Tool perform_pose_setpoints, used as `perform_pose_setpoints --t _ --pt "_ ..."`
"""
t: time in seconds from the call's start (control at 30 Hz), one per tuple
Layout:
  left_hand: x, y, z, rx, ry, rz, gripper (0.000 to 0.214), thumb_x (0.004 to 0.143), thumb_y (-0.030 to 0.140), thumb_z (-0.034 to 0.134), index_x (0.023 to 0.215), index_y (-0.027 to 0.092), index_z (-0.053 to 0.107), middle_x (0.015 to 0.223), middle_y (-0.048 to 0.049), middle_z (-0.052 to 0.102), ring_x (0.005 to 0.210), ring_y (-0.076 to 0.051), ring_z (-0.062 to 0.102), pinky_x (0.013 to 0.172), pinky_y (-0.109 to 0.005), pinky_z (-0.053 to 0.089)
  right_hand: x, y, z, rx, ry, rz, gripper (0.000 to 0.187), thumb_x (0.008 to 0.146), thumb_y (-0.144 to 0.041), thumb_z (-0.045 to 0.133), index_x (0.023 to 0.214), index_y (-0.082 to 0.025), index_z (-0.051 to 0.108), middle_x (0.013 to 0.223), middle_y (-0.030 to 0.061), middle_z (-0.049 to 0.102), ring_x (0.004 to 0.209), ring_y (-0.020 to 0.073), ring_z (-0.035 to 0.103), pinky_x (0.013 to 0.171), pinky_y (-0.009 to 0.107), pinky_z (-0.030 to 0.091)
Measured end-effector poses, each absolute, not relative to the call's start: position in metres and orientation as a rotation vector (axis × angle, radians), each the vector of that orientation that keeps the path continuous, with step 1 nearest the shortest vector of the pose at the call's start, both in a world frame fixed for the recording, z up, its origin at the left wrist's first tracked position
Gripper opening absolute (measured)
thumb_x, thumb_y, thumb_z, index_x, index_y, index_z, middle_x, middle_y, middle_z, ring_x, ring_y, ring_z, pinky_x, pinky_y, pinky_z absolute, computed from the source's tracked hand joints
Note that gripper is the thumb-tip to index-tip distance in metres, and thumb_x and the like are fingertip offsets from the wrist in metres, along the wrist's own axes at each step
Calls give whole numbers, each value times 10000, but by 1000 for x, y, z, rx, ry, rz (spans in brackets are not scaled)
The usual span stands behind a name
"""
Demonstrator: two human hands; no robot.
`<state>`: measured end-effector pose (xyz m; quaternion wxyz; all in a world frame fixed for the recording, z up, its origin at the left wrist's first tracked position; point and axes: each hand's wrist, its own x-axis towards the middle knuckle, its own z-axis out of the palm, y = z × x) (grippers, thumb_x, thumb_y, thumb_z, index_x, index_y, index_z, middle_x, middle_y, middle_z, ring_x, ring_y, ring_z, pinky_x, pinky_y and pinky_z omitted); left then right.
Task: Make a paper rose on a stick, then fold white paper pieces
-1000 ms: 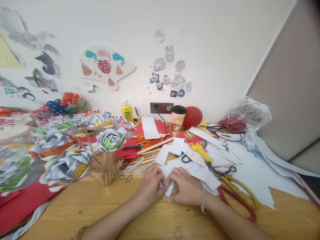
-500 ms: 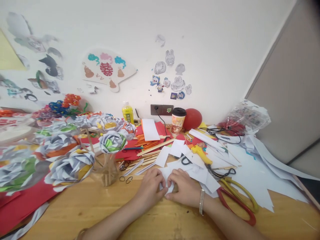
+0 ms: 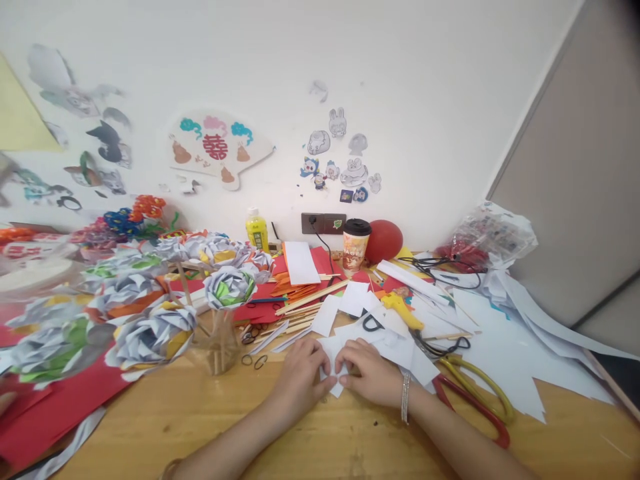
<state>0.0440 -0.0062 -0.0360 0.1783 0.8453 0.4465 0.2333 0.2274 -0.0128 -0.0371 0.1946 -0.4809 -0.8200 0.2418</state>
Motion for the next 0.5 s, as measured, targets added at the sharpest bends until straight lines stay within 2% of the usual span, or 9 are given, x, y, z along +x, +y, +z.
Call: perform_pose_setpoints --t 0.13,0.2,0.3,0.4,0.5 --pt "43 -6 -37 2377 1270 665 88 687 179 636 694 198 551 866 -26 526 888 -220 464 791 -354 383 230 -10 -39 -1305 -2288 683 230 763 -38 496 847 -234 582 797 -15 533 853 163 472 770 279 356" --pt "44 -7 -37 2376 1278 661 95 684 169 638 692 196 548 869 -26 529 891 -220 467 793 -351 380 230 -12 -38 -1316 -2255 695 237 779 -34 463 854 -230 572 808 -12 541 862 161 475 772 277 360" --pt "45 -8 -36 2367 1291 646 91 686 165 640 696 194 554 867 -29 533 886 -219 473 774 -335 381 226 -17 -34 -1405 -2223 688 120 771 -201 590 880 -235 552 843 -18 540 866 170 472 761 282 356" --pt "44 -7 -36 2362 1303 640 107 674 180 663 701 194 561 868 -28 536 891 -223 472 774 -334 378 220 -23 -32 -1492 -2209 622 314 651 -339 722 884 -242 534 898 -23 537 899 189 458 754 287 340" --pt "38 -2 -36 2372 1329 639 168 637 219 713 704 194 561 885 -32 540 902 -236 468 773 -343 380 217 -25 -32 -1529 -2205 619 349 630 -351 735 888 -244 526 911 -23 533 904 190 453 760 287 328"
